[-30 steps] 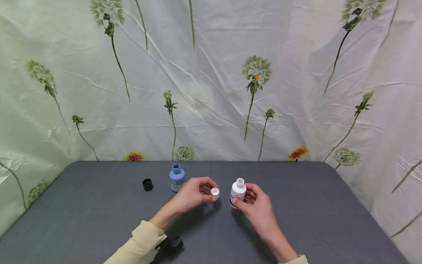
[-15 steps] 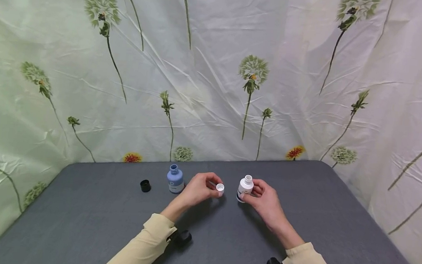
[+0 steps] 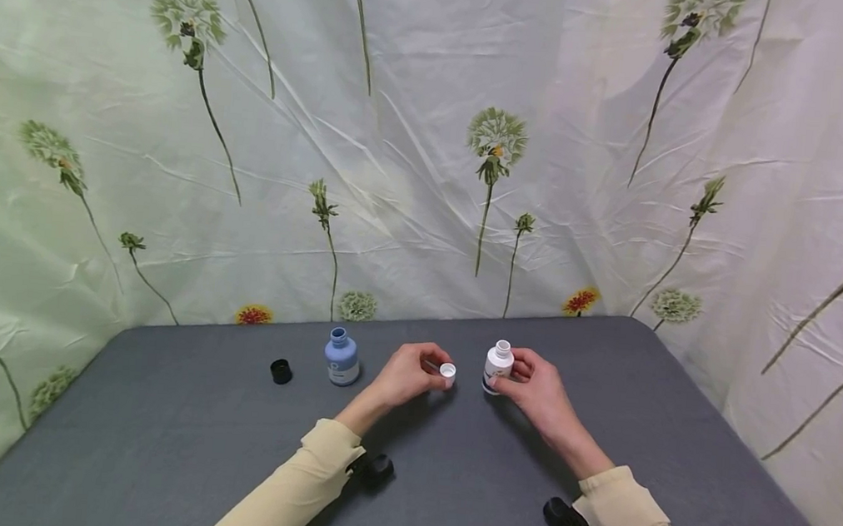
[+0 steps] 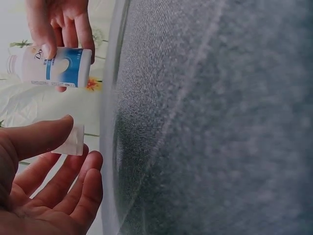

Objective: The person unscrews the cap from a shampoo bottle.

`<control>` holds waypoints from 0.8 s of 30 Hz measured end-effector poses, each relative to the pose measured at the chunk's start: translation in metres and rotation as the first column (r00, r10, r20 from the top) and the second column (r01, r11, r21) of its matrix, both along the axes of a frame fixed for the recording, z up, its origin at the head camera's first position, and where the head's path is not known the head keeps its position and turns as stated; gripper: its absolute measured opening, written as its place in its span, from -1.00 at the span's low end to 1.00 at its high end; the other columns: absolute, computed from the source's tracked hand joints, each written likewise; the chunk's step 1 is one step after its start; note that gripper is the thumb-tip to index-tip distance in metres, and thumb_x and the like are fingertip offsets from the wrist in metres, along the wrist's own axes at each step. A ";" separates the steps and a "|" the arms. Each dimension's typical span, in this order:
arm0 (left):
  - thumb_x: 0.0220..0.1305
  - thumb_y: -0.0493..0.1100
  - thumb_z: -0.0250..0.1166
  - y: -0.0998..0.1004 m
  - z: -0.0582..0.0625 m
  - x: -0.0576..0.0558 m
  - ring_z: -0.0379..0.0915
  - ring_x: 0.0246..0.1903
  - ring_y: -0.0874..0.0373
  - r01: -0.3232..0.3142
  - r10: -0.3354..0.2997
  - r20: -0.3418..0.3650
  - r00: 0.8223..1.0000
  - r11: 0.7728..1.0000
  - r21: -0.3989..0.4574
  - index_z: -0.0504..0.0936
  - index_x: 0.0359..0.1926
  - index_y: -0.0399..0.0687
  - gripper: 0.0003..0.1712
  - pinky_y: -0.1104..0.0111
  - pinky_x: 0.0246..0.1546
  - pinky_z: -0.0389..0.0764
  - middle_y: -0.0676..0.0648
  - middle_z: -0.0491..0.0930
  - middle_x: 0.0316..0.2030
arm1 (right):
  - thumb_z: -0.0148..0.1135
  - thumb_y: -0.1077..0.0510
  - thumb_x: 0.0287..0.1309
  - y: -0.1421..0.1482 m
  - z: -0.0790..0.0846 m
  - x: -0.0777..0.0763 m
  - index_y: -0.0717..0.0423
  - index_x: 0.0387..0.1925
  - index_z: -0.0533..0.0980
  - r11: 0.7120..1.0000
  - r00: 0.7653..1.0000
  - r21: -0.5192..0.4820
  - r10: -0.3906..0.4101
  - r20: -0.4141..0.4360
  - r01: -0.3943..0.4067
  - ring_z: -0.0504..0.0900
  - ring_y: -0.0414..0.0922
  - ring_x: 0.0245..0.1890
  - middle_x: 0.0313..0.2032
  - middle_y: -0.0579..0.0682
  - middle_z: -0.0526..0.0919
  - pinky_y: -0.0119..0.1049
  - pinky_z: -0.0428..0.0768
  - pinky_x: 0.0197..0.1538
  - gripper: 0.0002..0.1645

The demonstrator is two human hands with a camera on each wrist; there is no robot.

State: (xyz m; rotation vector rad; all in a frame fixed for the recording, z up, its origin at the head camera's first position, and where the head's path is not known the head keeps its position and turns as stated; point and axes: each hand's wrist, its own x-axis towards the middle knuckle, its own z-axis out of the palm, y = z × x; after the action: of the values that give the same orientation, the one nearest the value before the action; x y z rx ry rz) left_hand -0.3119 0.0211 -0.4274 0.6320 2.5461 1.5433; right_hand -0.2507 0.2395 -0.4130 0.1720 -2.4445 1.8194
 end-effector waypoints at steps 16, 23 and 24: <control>0.01 -0.33 0.49 0.022 -0.002 -0.009 0.48 -0.47 0.31 -0.001 0.001 0.004 1.000 0.998 -0.069 0.72 -0.23 -0.10 -0.76 0.44 -0.46 0.49 0.08 0.66 -0.35 | 0.33 0.34 0.17 0.018 -0.008 -0.019 0.52 0.19 0.31 0.999 0.999 0.027 -0.034 0.033 0.033 0.61 -0.12 -0.03 0.09 0.42 0.53 -0.49 0.54 -0.10 -0.38; 0.01 -0.35 0.49 0.031 -0.003 -0.016 0.44 -0.49 0.26 0.004 -0.002 0.026 1.000 0.996 -0.085 0.72 -0.24 -0.09 -0.76 0.42 -0.51 0.48 0.09 0.65 -0.36 | 0.31 0.35 0.16 0.028 -0.006 -0.026 0.53 0.18 0.30 0.997 0.998 0.060 -0.050 0.043 0.047 0.59 -0.21 -0.08 0.07 0.43 0.54 -0.48 0.54 -0.12 -0.39; 0.01 -0.35 0.49 0.032 -0.003 -0.017 0.44 -0.49 0.26 0.004 -0.002 0.027 1.000 0.996 -0.090 0.72 -0.25 -0.09 -0.76 0.42 -0.51 0.48 0.09 0.65 -0.37 | 0.31 0.35 0.16 0.029 -0.005 -0.027 0.53 0.18 0.30 0.997 0.998 0.068 -0.050 0.046 0.047 0.59 -0.19 -0.07 0.07 0.43 0.54 -0.48 0.54 -0.12 -0.39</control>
State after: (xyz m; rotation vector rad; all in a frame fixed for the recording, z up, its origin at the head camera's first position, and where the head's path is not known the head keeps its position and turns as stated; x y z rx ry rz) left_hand -0.3284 0.0532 -0.4308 0.6005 2.5770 1.4162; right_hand -0.2773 0.2684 -0.4181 0.0739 -2.5196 1.7437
